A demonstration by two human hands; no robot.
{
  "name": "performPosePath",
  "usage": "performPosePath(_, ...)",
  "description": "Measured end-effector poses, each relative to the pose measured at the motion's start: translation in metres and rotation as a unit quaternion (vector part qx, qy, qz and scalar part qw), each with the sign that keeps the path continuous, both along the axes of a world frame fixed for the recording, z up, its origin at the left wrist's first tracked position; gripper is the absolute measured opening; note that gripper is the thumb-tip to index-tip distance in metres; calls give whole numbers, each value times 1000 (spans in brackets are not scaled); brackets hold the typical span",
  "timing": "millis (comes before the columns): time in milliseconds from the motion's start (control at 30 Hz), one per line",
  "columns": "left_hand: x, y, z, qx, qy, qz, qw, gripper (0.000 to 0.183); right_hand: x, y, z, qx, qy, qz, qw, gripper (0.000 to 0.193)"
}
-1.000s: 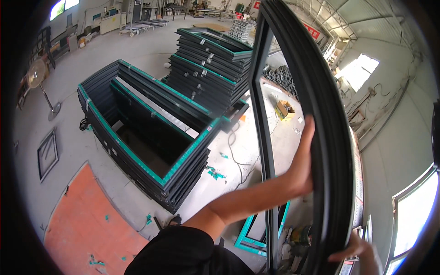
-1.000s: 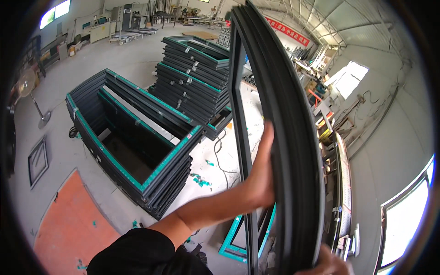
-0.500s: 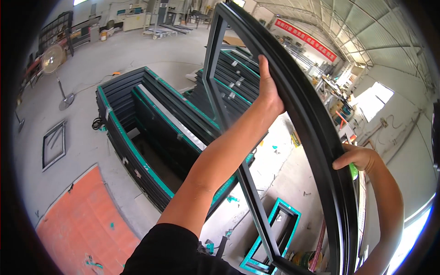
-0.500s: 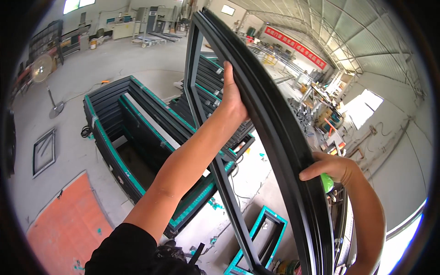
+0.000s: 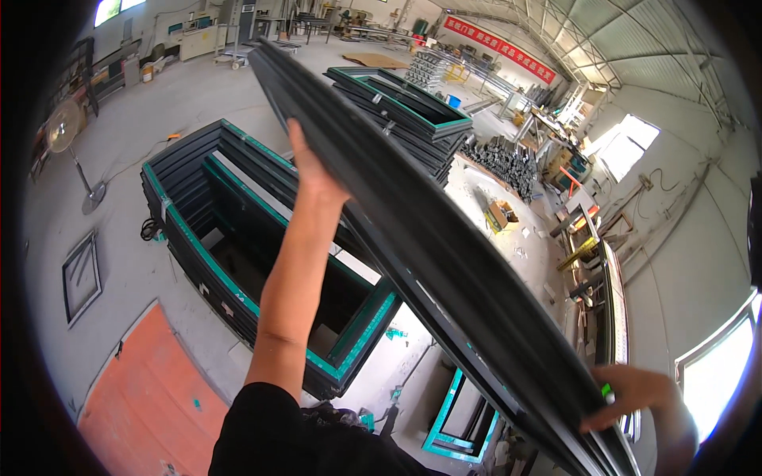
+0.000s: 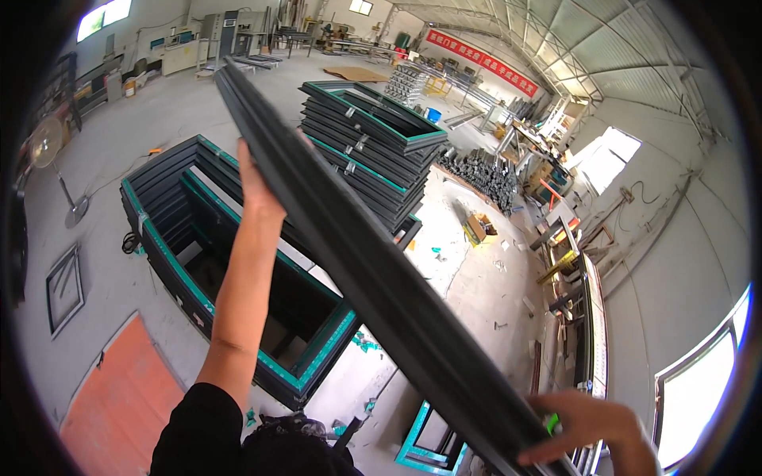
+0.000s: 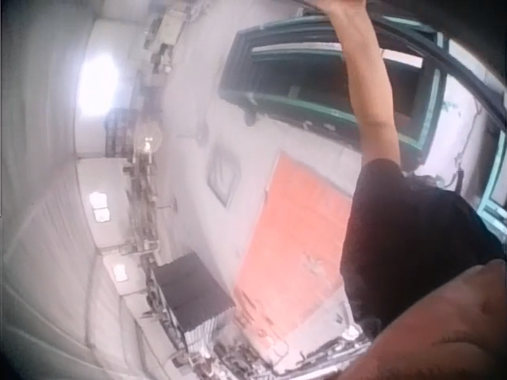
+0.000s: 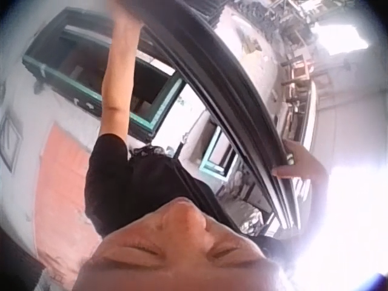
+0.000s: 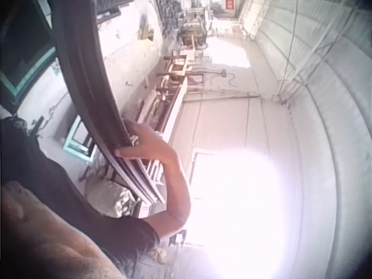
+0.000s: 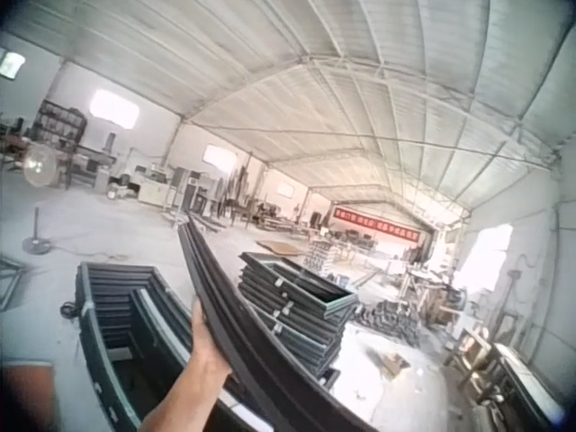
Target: The person applies green tape to the edges of multiple metal window frames, picking up each frame from a stack and placing it on a central pile.
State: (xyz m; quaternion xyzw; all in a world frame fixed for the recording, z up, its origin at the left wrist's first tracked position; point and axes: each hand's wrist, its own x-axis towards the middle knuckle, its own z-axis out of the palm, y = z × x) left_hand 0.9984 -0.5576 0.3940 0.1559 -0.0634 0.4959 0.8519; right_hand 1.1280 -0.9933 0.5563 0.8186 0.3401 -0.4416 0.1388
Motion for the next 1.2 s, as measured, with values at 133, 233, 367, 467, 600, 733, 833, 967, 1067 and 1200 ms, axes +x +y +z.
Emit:
performPosePath(133,-34,-3,-21,59,-84,-101,990,78,-35,-82,-8,86,-1,-11,996,80)
performPosePath(233,-56,-15,-34,53,-128,-145,980,79,-62,-106,-36,177,-51,57,981,79)
performPosePath(367,-85,-24,-46,0,-155,-196,968,84,-99,-112,-57,256,-35,82,962,62)
performPosePath(467,-101,-20,-55,-5,-142,-219,965,80,-119,-107,-66,305,-30,98,947,54)
performPosePath(600,-118,-11,-76,34,-167,-265,949,73,-148,-97,-75,326,-49,84,940,49)
performPosePath(733,-144,7,-100,-3,-182,-269,946,76,-191,-76,-88,303,-99,72,945,46)
performPosePath(833,-168,33,-123,-37,-186,-239,952,69,-230,-47,-111,269,-127,79,952,46)
performPosePath(967,-196,88,-168,-79,-173,-216,958,66,-283,5,-149,211,-169,77,960,52)
performPosePath(1067,-221,151,-217,-102,-143,-196,965,59,-330,62,-190,212,-249,75,942,54)
performPosePath(1200,-264,247,-280,-106,22,-135,985,54,-375,147,-244,122,-243,82,959,62)
